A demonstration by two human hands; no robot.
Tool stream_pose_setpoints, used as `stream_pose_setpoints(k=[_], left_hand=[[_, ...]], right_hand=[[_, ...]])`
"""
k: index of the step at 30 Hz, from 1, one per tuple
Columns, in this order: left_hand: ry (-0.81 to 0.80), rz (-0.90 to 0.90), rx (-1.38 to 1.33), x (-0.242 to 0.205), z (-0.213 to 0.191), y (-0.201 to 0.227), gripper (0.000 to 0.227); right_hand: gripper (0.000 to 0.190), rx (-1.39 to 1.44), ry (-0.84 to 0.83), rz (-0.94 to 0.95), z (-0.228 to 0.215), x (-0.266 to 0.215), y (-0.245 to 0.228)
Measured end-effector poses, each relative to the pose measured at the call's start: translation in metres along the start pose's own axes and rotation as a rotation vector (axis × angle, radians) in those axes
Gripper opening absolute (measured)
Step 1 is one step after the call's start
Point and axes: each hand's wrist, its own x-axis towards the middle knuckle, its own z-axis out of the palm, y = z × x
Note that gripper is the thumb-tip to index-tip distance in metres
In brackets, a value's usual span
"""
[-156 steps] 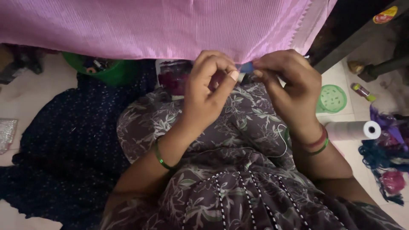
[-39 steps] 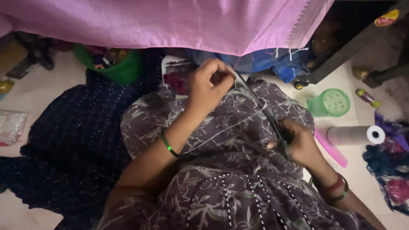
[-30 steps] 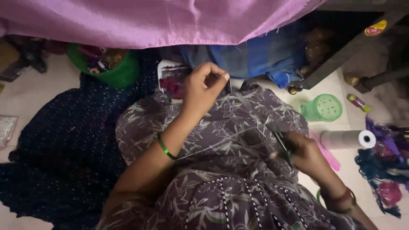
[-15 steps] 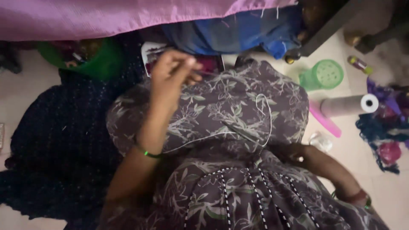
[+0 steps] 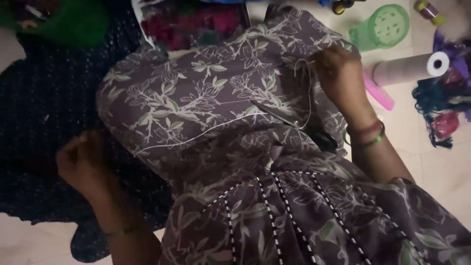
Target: Tying knots in the loose threads of a pink silk saree to form decorative tassels.
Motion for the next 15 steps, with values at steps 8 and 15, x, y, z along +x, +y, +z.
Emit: stream_pose_setpoints(k=[8,15], left_hand=[[-0.148,0.433,0.940,0.030,-0.058,-0.043,0.020],[-0.400,0.527,0.696,0.016,0.099,-0.007,0.012]], right_hand=[[0.042,-0.333,-0.273,-0.607,0.009,0.023,0.015],[0.013,0.471,-0.149,-0.210,-0.007,0.033,0.003]])
